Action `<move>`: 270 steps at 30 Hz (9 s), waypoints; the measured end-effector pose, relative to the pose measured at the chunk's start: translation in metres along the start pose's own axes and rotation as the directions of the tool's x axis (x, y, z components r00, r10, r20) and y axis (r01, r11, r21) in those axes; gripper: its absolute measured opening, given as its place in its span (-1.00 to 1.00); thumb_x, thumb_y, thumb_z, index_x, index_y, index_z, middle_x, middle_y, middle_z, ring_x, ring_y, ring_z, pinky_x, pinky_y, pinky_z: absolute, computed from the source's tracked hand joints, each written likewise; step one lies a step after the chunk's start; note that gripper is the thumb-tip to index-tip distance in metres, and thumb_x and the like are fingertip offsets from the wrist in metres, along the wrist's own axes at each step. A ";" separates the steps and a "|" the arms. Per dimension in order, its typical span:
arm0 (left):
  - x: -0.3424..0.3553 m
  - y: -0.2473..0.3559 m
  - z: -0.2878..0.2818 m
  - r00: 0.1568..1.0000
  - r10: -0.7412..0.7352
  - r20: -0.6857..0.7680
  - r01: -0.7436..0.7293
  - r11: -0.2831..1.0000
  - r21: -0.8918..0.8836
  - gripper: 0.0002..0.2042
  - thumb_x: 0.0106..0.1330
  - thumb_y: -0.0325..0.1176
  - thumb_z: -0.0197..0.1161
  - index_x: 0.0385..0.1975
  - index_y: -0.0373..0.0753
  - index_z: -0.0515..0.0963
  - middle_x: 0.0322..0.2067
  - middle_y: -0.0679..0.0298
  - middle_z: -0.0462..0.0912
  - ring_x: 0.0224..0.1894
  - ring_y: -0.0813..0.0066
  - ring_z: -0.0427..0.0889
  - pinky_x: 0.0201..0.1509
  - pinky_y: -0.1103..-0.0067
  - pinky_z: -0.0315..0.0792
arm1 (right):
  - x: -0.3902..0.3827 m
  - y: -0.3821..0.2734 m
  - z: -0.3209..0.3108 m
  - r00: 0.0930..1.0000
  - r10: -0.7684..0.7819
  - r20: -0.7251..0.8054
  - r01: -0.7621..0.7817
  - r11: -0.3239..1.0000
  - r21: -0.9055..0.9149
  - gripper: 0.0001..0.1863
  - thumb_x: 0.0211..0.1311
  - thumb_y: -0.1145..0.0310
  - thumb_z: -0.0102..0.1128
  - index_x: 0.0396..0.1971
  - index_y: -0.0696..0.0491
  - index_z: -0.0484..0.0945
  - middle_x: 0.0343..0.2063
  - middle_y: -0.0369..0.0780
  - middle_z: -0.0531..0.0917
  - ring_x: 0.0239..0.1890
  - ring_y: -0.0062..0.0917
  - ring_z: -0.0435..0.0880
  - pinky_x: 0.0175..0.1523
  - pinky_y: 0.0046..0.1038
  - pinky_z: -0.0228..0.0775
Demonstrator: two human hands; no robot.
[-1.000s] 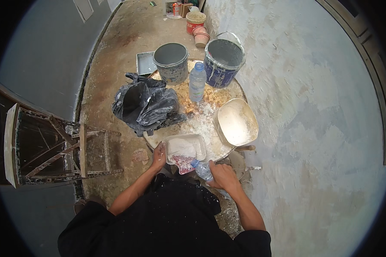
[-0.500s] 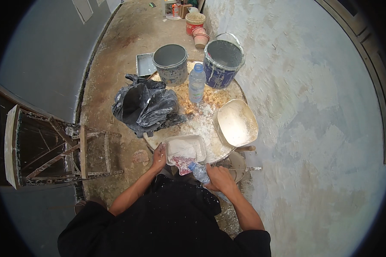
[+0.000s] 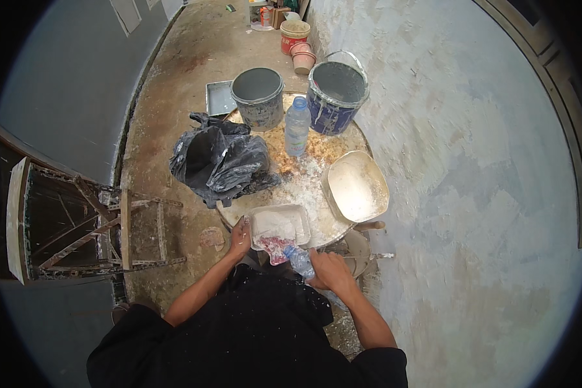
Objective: The person applies plaster to a wall above a door with a putty knife, smoothing it to patch the section.
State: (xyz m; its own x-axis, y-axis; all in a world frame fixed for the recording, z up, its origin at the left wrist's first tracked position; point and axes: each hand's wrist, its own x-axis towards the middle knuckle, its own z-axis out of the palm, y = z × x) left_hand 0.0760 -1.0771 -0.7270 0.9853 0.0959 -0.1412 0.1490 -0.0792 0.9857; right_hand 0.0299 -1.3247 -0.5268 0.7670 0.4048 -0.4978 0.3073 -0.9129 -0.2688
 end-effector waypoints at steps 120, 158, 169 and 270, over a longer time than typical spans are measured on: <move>0.001 0.027 -0.001 0.997 0.027 0.077 -0.025 0.999 -0.021 -0.66 0.39 -0.45 -0.14 0.10 -0.46 0.31 -0.10 0.15 0.55 -0.08 0.47 0.46 0.03 0.58 0.34 | 0.070 -0.011 0.025 0.829 -0.335 -0.447 0.144 0.901 -0.408 -0.85 0.09 0.36 0.04 -0.36 -0.01 0.57 -0.33 -0.23 0.59 -0.19 -0.42 0.59 -0.28 -0.34 0.36; 0.005 0.005 0.002 0.998 -0.026 -0.054 0.025 1.000 -0.008 -0.67 0.39 -0.38 -0.12 0.04 -0.42 0.39 -0.16 0.06 0.59 -0.11 0.34 0.53 -0.02 0.51 0.38 | 0.083 -0.018 -0.016 0.875 -0.408 -0.259 0.294 0.875 -0.384 -0.87 0.08 0.42 0.03 -0.41 0.06 0.56 -0.39 -0.24 0.61 -0.15 -0.37 0.59 -0.33 -0.36 0.47; 0.001 0.029 0.004 0.998 -0.066 -0.014 0.065 0.996 -0.060 -0.68 0.37 -0.43 -0.12 0.03 -0.42 0.39 -0.17 0.10 0.59 -0.13 0.38 0.52 -0.01 0.53 0.36 | 0.069 -0.028 0.039 0.785 -0.423 -0.453 0.225 0.876 -0.427 -0.83 0.07 0.39 0.03 -0.36 0.06 0.56 -0.41 -0.24 0.58 -0.19 -0.42 0.60 -0.34 -0.41 0.44; 0.001 0.008 0.006 1.000 -0.013 -0.013 0.012 0.998 -0.058 -0.65 0.46 -0.29 -0.14 0.03 -0.46 0.36 -0.33 0.14 0.59 -0.32 0.53 0.52 -0.25 0.59 0.40 | 0.128 -0.013 0.002 0.796 -0.485 -0.362 0.316 0.843 -0.436 -0.87 0.07 0.41 0.02 -0.46 0.07 0.56 -0.42 -0.24 0.63 -0.20 -0.38 0.61 -0.38 -0.36 0.45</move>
State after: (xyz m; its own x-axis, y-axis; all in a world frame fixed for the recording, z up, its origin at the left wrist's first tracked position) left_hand 0.0784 -1.0838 -0.7198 0.9821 0.1100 -0.1528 0.1560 -0.0202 0.9876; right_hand 0.1227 -1.2610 -0.5889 0.6652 0.7460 0.0326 0.7467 -0.6648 -0.0247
